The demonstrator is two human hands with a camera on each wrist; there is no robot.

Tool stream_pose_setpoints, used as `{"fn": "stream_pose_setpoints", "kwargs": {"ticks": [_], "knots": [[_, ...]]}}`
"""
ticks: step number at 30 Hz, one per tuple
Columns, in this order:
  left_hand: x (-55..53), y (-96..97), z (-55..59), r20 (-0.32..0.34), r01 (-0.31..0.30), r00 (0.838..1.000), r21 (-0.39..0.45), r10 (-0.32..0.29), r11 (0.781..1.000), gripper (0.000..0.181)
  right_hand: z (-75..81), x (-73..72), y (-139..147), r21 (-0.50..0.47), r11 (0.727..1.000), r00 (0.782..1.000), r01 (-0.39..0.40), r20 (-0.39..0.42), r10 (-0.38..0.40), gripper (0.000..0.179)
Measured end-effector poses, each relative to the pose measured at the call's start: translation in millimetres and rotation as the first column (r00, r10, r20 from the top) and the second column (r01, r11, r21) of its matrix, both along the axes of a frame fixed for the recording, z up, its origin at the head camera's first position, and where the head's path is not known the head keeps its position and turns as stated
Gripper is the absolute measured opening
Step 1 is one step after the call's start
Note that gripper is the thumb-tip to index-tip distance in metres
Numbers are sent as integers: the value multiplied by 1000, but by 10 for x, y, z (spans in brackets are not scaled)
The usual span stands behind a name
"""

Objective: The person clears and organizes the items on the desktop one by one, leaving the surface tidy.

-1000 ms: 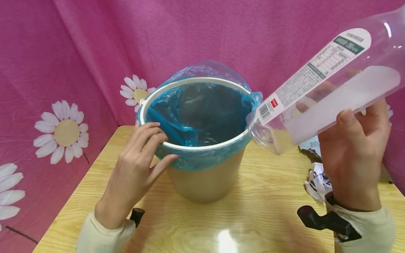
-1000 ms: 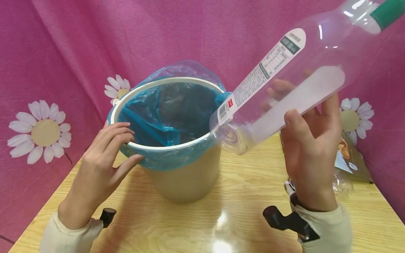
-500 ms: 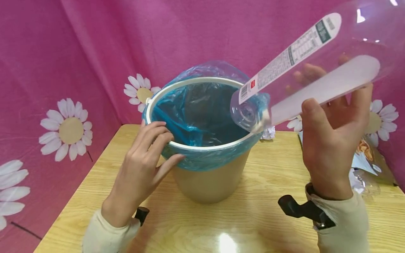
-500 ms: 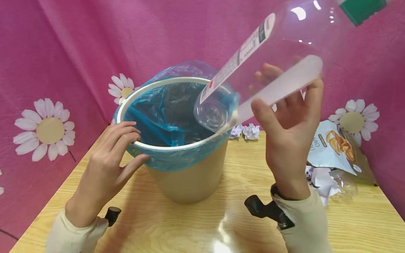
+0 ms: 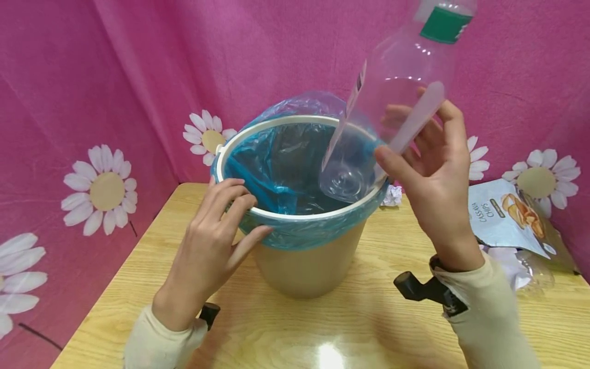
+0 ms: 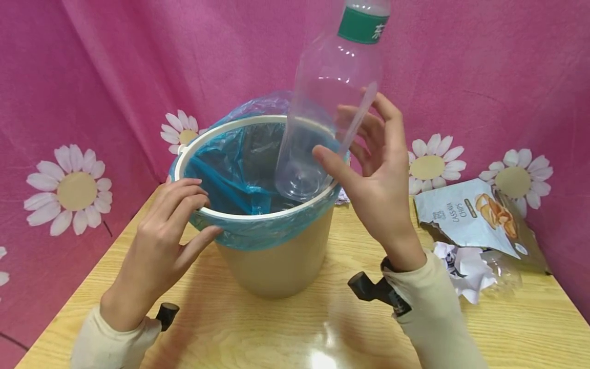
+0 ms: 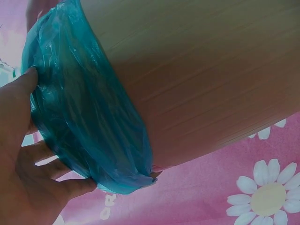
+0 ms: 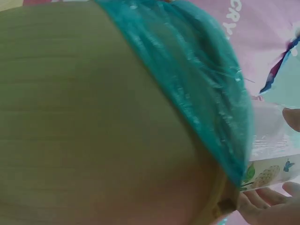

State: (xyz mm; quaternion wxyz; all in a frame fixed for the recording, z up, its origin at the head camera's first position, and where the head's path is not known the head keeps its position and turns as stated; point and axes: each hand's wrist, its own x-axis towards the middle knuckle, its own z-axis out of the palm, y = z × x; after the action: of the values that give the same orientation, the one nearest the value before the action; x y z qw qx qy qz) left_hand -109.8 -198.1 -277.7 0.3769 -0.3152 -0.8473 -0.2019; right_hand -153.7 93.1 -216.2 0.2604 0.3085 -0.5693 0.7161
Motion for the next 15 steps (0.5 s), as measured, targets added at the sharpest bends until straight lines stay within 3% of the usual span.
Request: {"fn": "stream_pose_setpoints", "kwargs": {"ticks": [8,15], "knots": [[0,7,-6,7,-12,1000,2,12,1000,54,-155,-101,-14,123,991,997,53,41,-58,76],[-8,16,-24,-10,-4,1000,15,4,1000,53,-240,-139,0,112,984,990,137,-37,-133,69]]}}
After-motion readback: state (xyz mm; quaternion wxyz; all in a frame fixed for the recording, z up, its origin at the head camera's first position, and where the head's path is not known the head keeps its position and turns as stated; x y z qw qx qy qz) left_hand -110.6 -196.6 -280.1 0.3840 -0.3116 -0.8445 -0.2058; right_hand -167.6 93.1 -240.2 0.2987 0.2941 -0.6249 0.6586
